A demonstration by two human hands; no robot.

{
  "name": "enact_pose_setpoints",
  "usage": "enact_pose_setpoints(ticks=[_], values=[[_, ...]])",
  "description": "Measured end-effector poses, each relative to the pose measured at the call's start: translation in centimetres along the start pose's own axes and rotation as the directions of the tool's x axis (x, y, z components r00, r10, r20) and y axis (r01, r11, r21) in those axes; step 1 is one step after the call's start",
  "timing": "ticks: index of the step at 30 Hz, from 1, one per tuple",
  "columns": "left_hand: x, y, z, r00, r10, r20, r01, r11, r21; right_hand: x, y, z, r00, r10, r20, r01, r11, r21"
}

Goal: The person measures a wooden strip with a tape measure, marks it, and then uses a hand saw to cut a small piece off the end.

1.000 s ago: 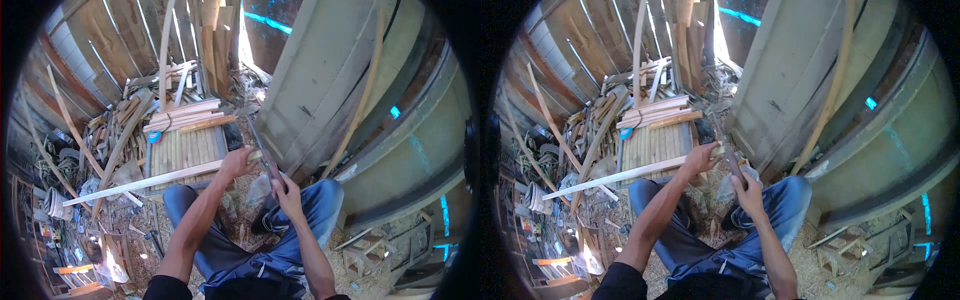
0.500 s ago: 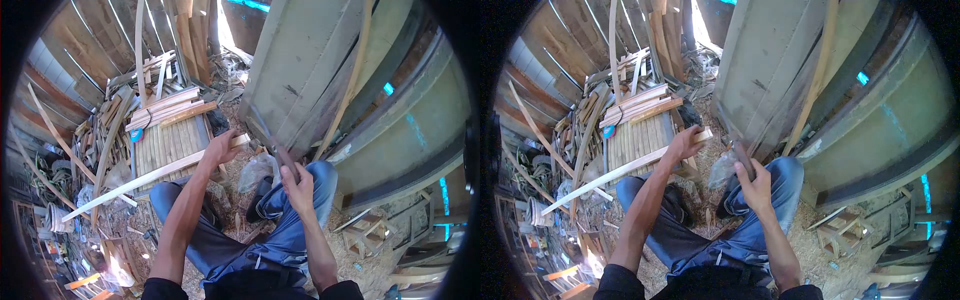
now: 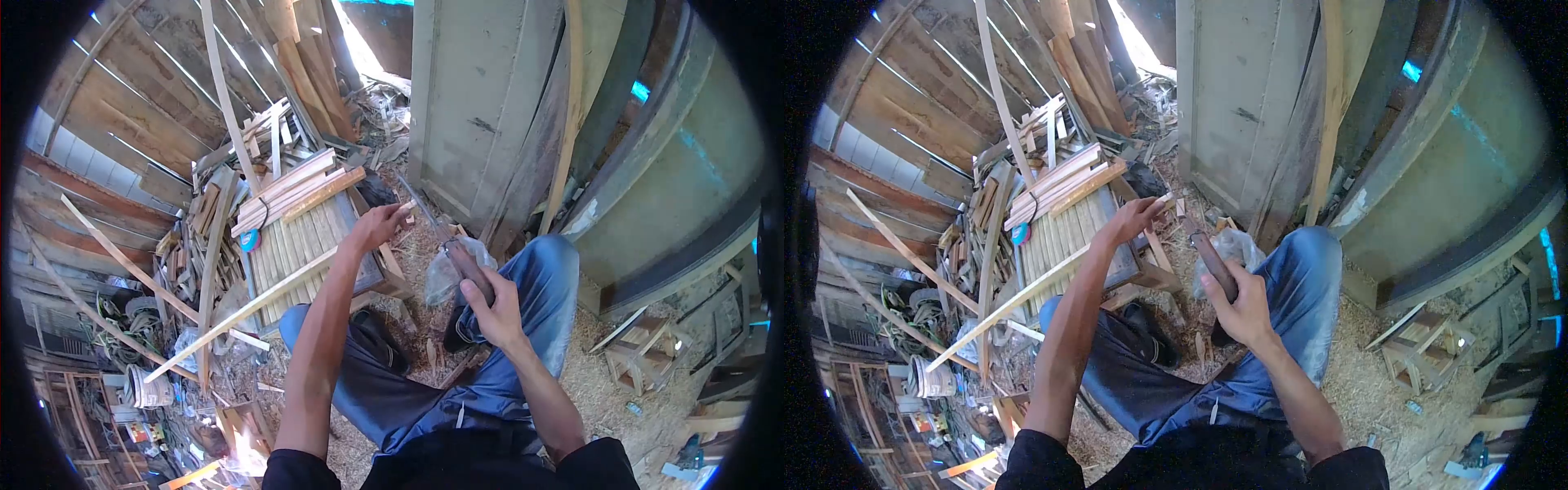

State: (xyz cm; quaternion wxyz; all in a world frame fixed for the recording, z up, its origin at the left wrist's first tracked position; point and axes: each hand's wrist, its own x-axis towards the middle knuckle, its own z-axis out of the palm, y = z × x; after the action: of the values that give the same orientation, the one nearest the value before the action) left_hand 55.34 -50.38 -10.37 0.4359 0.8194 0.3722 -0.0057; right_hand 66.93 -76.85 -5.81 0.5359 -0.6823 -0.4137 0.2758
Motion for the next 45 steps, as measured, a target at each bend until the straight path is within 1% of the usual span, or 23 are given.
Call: enact_pose_setpoints(ticks=[1,2,4,8,10,14,16,20,22,23,25,26,28,29,31,35,37,40,42,44,45], values=[[-0.4,0.9,-0.4,0.998,-0.057,0.016,0.055,0.996,0.065,0.1,-0.3,0.0,1.000,0.008,0.000,-0.008,1.000,0.003],[-0.3,0.6,-0.2,0.998,-0.056,0.015,0.055,0.997,0.061,0.3,-0.3,-0.1,1.000,0.007,0.003,-0.007,1.000,-0.001],[-0.1,-0.5,0.4,0.988,0.069,-0.141,-0.038,0.976,0.212,0.4,-0.2,-0.3,1.000,-0.005,0.010,0.005,1.000,-0.002],[0.6,-1.3,0.6,0.986,0.030,-0.163,0.009,0.972,0.234,0.6,0.0,-0.1,1.000,0.005,0.024,-0.005,1.000,0.023],[0.5,-0.7,-0.1,0.994,-0.067,-0.092,0.086,0.970,0.226,0.6,0.2,0.2,1.000,0.009,0.021,-0.009,1.000,0.007],[1.2,-1.6,0.1,0.991,-0.080,-0.109,0.106,0.959,0.264,0.4,-0.1,0.4,1.000,0.000,0.001,0.000,0.999,-0.040],[0.9,-2.1,0.7,0.980,0.046,-0.196,-0.010,0.983,0.184,0.2,0.1,0.5,0.999,0.009,-0.031,-0.009,1.000,0.007],[0.5,-1.6,1.2,0.977,0.043,-0.209,0.006,0.974,0.225,0.0,0.5,0.0,0.999,0.048,-0.007,-0.048,0.999,0.007],[0.3,-1.5,1.1,0.946,0.177,-0.272,-0.107,0.961,0.255,0.2,0.9,0.1,1.000,0.017,-0.008,-0.017,0.999,-0.034],[0.0,-1.5,1.1,0.946,0.175,-0.274,-0.104,0.961,0.255,0.2,0.7,0.2,1.000,0.016,-0.005,-0.016,0.999,-0.034],[-0.7,-0.8,1.2,0.870,0.388,-0.302,-0.287,0.900,0.329,0.1,0.3,0.3,0.999,0.002,-0.034,-0.003,0.999,-0.032],[-0.7,-0.9,1.2,0.871,0.389,-0.302,-0.287,0.899,0.330,-0.1,0.3,0.3,0.999,0.002,-0.035,-0.003,0.999,-0.032],[-0.5,-1.4,1.3,0.826,0.466,-0.316,-0.344,0.862,0.371,-0.2,0.4,0.4,1.000,0.016,-0.011,-0.017,0.998,-0.055],[-0.5,-1.6,1.3,0.825,0.469,-0.315,-0.346,0.861,0.373,-0.3,0.3,0.3,1.000,0.015,-0.014,-0.015,0.998,-0.055],[-0.7,-1.8,1.5,0.828,0.460,-0.321,-0.300,0.846,0.440,-0.4,-0.2,0.2,1.000,0.012,-0.015,-0.013,0.998,-0.056],[-0.1,-1.8,1.5,0.830,0.429,-0.358,-0.295,0.881,0.370,-0.6,0.0,-0.2,1.000,0.001,-0.030,-0.003,0.998,-0.063],[-0.1,-1.6,1.5,0.809,0.463,-0.362,-0.338,0.870,0.358,-0.6,0.6,-0.2,0.999,0.016,-0.034,-0.017,1.000,-0.016],[-0.1,-1.3,1.7,0.783,0.492,-0.381,-0.338,0.850,0.404,-0.6,0.6,0.0,0.998,0.032,-0.055,-0.033,0.999,-0.005],[-0.1,-1.0,1.9,0.766,0.498,-0.407,-0.350,0.854,0.386,-0.7,0.5,0.0,0.998,0.013,-0.057,-0.014,1.000,-0.008],[0.0,-1.3,1.9,0.781,0.490,-0.387,-0.347,0.856,0.383,-0.9,0.4,-0.1,0.998,0.014,-0.068,-0.015,1.000,-0.011],[0.2,-1.3,1.7,0.801,0.484,-0.353,-0.337,0.851,0.403,-1.0,0.3,-0.2,0.998,0.031,-0.049,-0.032,0.999,-0.012]])
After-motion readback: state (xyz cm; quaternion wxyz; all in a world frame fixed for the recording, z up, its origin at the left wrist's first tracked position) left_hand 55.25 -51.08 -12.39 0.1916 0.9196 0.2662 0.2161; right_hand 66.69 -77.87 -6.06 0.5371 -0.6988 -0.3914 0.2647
